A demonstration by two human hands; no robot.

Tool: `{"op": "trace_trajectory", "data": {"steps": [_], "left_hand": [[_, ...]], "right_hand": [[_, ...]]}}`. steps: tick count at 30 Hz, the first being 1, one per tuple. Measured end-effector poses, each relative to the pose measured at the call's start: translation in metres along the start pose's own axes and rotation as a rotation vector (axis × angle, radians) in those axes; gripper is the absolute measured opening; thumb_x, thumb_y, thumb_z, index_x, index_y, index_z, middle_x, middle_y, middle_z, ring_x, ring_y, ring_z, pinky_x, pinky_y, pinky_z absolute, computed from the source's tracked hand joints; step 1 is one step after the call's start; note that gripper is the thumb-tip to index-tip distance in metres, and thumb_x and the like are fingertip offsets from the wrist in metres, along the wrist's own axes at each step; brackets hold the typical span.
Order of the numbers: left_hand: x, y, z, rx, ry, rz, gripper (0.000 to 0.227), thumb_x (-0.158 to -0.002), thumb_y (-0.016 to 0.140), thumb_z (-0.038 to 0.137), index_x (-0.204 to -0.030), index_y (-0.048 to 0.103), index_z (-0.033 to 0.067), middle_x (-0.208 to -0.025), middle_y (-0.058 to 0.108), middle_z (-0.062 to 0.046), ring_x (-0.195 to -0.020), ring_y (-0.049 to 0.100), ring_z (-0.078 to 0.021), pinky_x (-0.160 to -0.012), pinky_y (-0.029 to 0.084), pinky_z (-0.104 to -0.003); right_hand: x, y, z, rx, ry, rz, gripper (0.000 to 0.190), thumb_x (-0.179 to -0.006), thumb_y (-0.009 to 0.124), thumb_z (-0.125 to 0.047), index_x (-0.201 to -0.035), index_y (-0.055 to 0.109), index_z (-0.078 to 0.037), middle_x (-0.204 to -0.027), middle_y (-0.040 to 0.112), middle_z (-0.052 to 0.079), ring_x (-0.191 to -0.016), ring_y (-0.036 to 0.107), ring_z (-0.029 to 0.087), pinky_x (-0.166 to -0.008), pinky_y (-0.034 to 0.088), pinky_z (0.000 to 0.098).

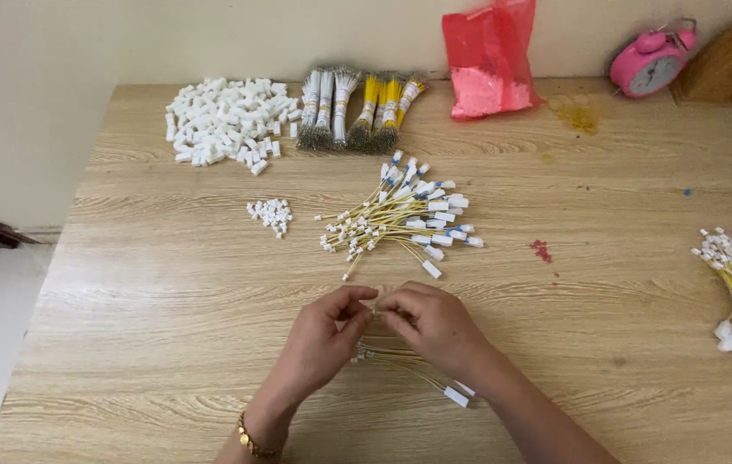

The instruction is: Assemble small plastic connectors onto the ends of wires and organize them into bundles.

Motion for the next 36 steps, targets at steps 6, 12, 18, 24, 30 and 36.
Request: {"op": "trace_trajectory", "data": {"steps": [6,12,18,24,30,36], "left_hand": [[-0.045,-0.030,-0.011,-0.676,0.158,0.217,0.018,-0.089,0.071,0.020,-0.103,0.078,0.0112,-0.085,0.073,-0.011,-0.074,0.071,-0.0273,-0.067,0.056,-0.040],[-0.101,-0.039,-0.024,-0.846,0.078,0.263,0.021,-0.090,0.069,0.029,-0.100,0.078,0.0131,-0.095,0.072,-0.015,-0.085,0.070,-0.0356,-0.075,0.056,-0.048],[-0.103,-0.041,-0.027,-0.826,0.071,0.296,0.021,-0.095,0.069,0.030,-0.105,0.079,0.0152,-0.090,0.076,-0.014,-0.080,0.073,-0.0332,-0.072,0.057,-0.046],[-0.078,-0.040,-0.006,-0.387,0.235,0.497,0.013,-0.104,0.078,0.012,-0.112,0.076,0.0022,-0.097,0.076,-0.010,-0.087,0.069,-0.0149,-0.077,0.055,-0.027],[-0.036,-0.022,0.021,0.039,0.051,0.471,0.011,-0.095,0.073,0.001,-0.106,0.073,0.0015,-0.103,0.075,-0.009,-0.096,0.072,-0.0108,-0.086,0.062,-0.024],[-0.019,-0.010,-0.011,0.157,0.050,0.364,0.013,-0.091,0.073,0.000,-0.104,0.074,0.0011,-0.099,0.077,-0.009,-0.092,0.073,-0.0135,-0.085,0.061,-0.027]], "right_hand": [[0.006,0.012,0.027,0.406,-0.218,0.041,0.023,-0.087,0.072,-0.018,-0.105,0.071,-0.004,-0.106,0.070,0.013,-0.097,0.067,0.033,-0.083,0.054,0.0417],[0.036,-0.028,0.020,0.175,0.064,-0.080,0.021,-0.094,0.068,-0.022,-0.110,0.073,-0.009,-0.112,0.073,0.007,-0.102,0.071,0.020,-0.088,0.057,0.0336],[0.089,-0.136,0.120,0.233,0.389,0.613,0.021,-0.091,0.070,-0.014,-0.111,0.076,-0.007,-0.098,0.076,0.009,-0.081,0.070,0.021,-0.072,0.056,0.0330],[0.085,-0.151,0.134,0.409,0.467,0.658,0.019,-0.089,0.076,-0.020,-0.105,0.078,-0.010,-0.097,0.077,0.009,-0.083,0.073,0.020,-0.076,0.057,0.0328],[0.071,-0.134,0.120,0.579,0.400,0.564,0.018,-0.086,0.078,-0.028,-0.099,0.080,-0.015,-0.098,0.075,0.005,-0.087,0.072,0.023,-0.078,0.056,0.0363],[0.073,-0.130,0.126,0.727,0.322,0.546,0.015,-0.089,0.076,-0.024,-0.099,0.078,-0.014,-0.097,0.073,0.005,-0.090,0.070,0.026,-0.078,0.055,0.0391]]}}
Point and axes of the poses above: each hand's wrist, its own x-axis away from the middle knuckle, its own y-axis out of the palm, z = x × y, the point moved 1 cm from there along -x, towards the middle knuckle
